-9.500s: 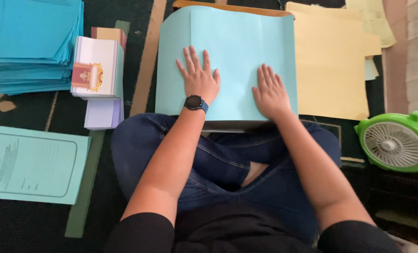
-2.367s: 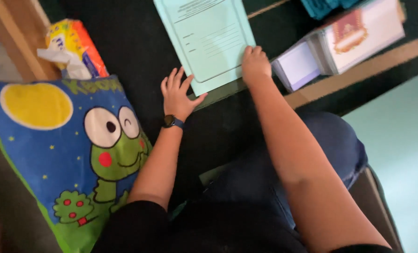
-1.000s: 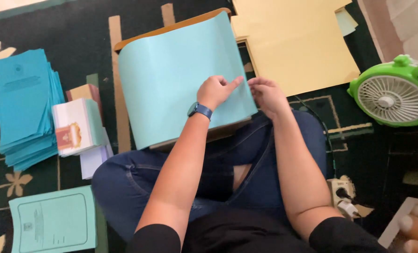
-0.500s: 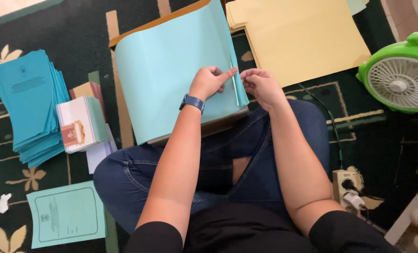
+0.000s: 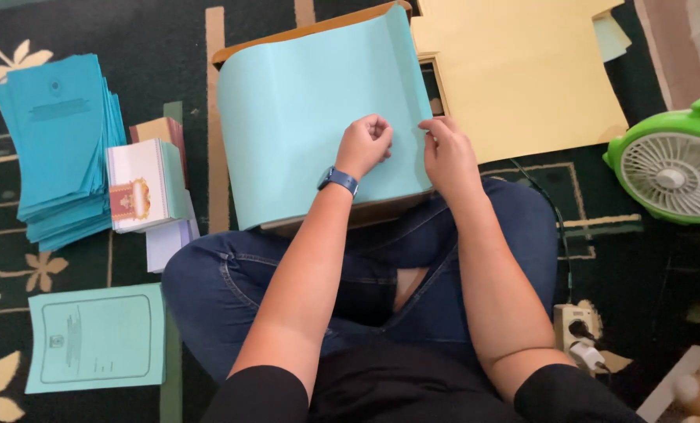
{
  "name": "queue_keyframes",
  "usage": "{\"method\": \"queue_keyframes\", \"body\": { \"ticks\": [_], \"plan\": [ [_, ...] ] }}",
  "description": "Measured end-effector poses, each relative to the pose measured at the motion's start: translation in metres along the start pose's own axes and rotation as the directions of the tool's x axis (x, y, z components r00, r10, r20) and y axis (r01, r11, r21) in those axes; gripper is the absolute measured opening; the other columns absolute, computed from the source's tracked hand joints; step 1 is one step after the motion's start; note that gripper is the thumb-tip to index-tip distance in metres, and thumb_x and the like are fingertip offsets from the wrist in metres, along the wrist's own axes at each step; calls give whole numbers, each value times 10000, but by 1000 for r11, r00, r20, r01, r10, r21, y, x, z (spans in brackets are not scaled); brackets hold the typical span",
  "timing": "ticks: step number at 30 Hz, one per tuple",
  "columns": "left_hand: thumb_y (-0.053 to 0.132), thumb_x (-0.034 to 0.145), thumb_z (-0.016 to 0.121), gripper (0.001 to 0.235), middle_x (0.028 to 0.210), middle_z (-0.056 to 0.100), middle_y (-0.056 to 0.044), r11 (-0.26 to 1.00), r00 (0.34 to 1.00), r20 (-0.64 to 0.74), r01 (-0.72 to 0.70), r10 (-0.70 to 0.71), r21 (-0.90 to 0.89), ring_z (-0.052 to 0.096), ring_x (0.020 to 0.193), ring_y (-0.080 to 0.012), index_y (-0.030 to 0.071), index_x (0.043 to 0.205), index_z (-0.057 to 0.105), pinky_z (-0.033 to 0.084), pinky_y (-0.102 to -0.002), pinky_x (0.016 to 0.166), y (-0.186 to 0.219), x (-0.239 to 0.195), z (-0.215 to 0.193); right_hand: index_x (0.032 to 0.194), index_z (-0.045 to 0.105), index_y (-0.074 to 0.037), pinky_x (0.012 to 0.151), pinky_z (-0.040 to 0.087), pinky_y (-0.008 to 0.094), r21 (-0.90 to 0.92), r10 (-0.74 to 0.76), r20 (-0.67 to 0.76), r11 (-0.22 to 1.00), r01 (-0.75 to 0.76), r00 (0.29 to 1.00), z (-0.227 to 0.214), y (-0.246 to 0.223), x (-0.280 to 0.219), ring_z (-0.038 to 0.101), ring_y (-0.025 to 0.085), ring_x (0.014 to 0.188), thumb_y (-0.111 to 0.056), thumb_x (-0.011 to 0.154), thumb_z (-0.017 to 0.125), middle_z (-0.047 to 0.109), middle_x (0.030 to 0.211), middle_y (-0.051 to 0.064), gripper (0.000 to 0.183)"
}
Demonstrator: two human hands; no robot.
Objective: The person sits cross-legged on the floor and repeatedly folds light blue paper sheets in half, pressing the crease with both hands. They handle the sheets one at a time, placing each folded sheet into a stack beside them.
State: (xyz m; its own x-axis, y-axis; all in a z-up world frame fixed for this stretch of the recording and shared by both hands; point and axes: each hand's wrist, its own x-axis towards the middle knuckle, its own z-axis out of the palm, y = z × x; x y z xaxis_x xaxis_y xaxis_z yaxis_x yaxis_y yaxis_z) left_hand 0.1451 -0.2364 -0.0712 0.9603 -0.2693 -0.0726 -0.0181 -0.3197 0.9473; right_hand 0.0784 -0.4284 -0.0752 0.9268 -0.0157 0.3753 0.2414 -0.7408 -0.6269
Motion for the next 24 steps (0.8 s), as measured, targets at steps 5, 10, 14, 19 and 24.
{"method": "queue_keyframes", "body": {
  "ticks": [5, 10, 14, 19, 24],
  "plan": [
    [198, 1031, 504, 225, 1063, 658, -99, 897, 906, -172, -328, 388, 295, 652, 947, -266, 133, 1213, 620, 558, -402, 828, -19, -5, 14, 1224, 661, -83, 816, 581, 505, 14, -9, 150, 1000, 7, 989, 3, -6, -3, 725, 368, 961, -44, 1005, 527, 719, 1035, 105, 259],
    [263, 1105, 447, 425, 1655, 385, -118, 607, 884, -22, -302, 467, 735, 265, 1534, -439, 163, 1495, 584, 274, -676, 1190, -5, -21, 18, 1076, 716, -132, 849, 578, 482, -175, -97, 200, 976, 133, 975, 15, 9, -10, 711, 396, 998, -69, 979, 546, 726, 1050, 80, 206],
    [337, 1040, 431, 494, 1616, 469, 45, 568, 946, -17, -180, 323, 803, 319, 1536, -356, 231, 1504, 564, 198, -716, 1203, -17, -10, 25, 1549, 494, -123, 1150, 331, 640, -476, -17, 415, 848, 233, 910, 9, -2, 0, 339, 347, 1539, -71, 983, 425, 469, 1626, 77, 573],
    [315, 1035, 424, 516, 1609, 484, 35, 590, 941, -38, -180, 337, 787, 330, 1534, -353, 194, 1523, 541, 204, -708, 1206, -23, -8, 25, 1613, 422, -108, 1235, 186, 643, -505, -41, 464, 808, 303, 885, 24, -8, 51, 309, 325, 1564, -156, 1053, 389, 395, 1681, 101, 563],
    [276, 993, 466, 505, 1522, 567, 26, 578, 914, -66, -196, 401, 792, 404, 1479, -353, 160, 1475, 561, 269, -716, 1165, -18, -9, 20, 1657, 167, -67, 1249, 46, 573, -541, 92, 582, 785, 301, 808, 48, 7, 133, 116, 278, 1595, -196, 1043, 296, 178, 1732, 102, 640]
  ]
}}
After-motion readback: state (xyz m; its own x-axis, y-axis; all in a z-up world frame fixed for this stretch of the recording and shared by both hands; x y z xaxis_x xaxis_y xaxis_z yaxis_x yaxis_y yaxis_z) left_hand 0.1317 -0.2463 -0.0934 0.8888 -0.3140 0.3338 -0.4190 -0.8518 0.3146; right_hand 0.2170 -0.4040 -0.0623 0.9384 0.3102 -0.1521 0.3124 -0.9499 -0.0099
